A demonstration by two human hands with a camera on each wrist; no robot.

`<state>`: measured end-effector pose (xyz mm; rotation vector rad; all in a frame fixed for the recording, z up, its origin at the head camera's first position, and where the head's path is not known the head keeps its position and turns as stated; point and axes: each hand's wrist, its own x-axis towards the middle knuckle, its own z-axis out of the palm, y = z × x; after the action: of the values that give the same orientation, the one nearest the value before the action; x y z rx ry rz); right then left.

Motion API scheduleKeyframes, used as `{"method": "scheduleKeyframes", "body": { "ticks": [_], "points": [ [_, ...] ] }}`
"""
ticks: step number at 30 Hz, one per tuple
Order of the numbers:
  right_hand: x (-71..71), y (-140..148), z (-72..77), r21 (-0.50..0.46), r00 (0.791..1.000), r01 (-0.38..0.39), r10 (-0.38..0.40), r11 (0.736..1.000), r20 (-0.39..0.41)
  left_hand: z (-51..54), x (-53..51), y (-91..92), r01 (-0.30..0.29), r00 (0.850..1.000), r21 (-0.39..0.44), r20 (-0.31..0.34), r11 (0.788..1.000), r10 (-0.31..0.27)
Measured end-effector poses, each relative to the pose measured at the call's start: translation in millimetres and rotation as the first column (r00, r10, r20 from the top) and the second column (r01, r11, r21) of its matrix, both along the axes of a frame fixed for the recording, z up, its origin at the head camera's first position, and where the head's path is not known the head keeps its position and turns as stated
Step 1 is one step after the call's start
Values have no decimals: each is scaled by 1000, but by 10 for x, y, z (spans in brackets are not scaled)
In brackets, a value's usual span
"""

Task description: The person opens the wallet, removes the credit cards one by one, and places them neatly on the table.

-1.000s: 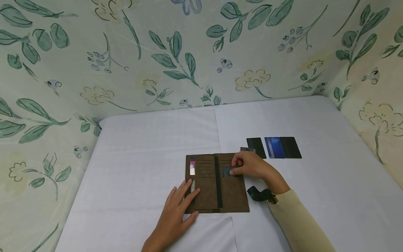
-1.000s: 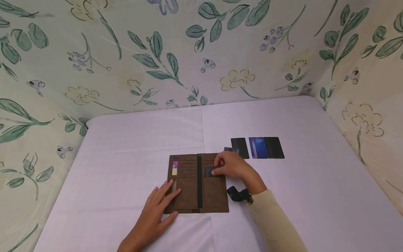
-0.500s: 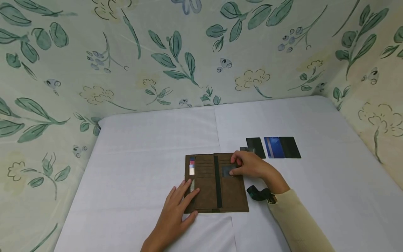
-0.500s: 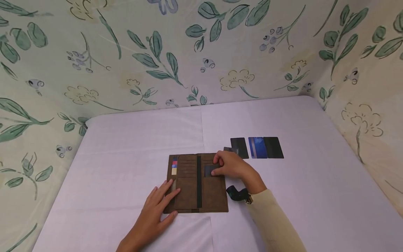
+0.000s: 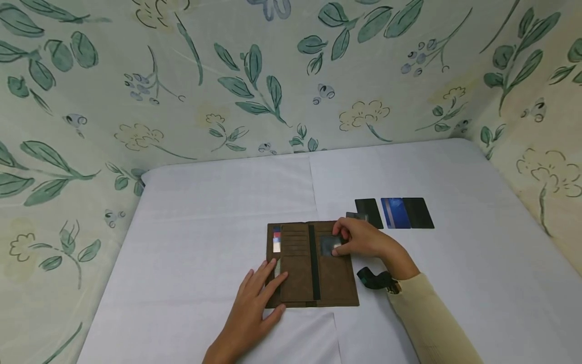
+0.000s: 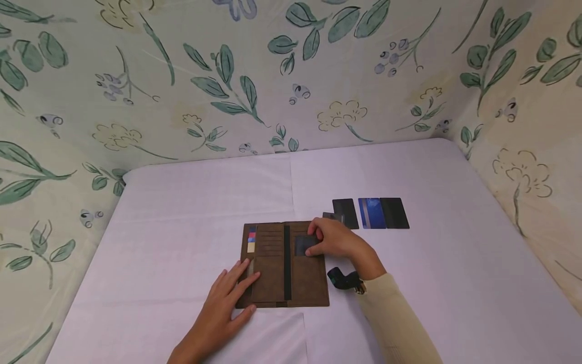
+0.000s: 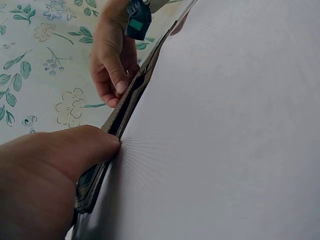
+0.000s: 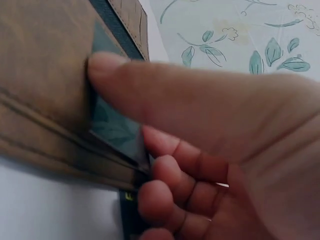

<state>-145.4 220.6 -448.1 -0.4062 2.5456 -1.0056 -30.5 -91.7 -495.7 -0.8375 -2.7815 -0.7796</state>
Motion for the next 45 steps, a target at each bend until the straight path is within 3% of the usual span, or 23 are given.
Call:
{"method": "scheduleKeyframes", "body": {
  "ticks": [10, 25, 38, 45],
  "points": [
    [-8, 5, 16, 14, 1000, 9, -8, 1000, -19, 4, -5, 3, 8, 1000, 9, -6, 1000, -8],
    [-11, 87, 31, 4, 998, -10, 10, 1000, 56, -5, 10, -7, 3, 1000, -5, 16, 1000, -2],
    [-48, 170, 25, -66, 999, -1, 3, 998, 39, -19, 2, -5, 14, 1000, 3, -21, 1000, -14],
    [-70, 177, 32, -135, 999, 2, 3, 991, 38, -23, 1, -4, 10, 1000, 1, -6, 1000, -10]
  ]
}}
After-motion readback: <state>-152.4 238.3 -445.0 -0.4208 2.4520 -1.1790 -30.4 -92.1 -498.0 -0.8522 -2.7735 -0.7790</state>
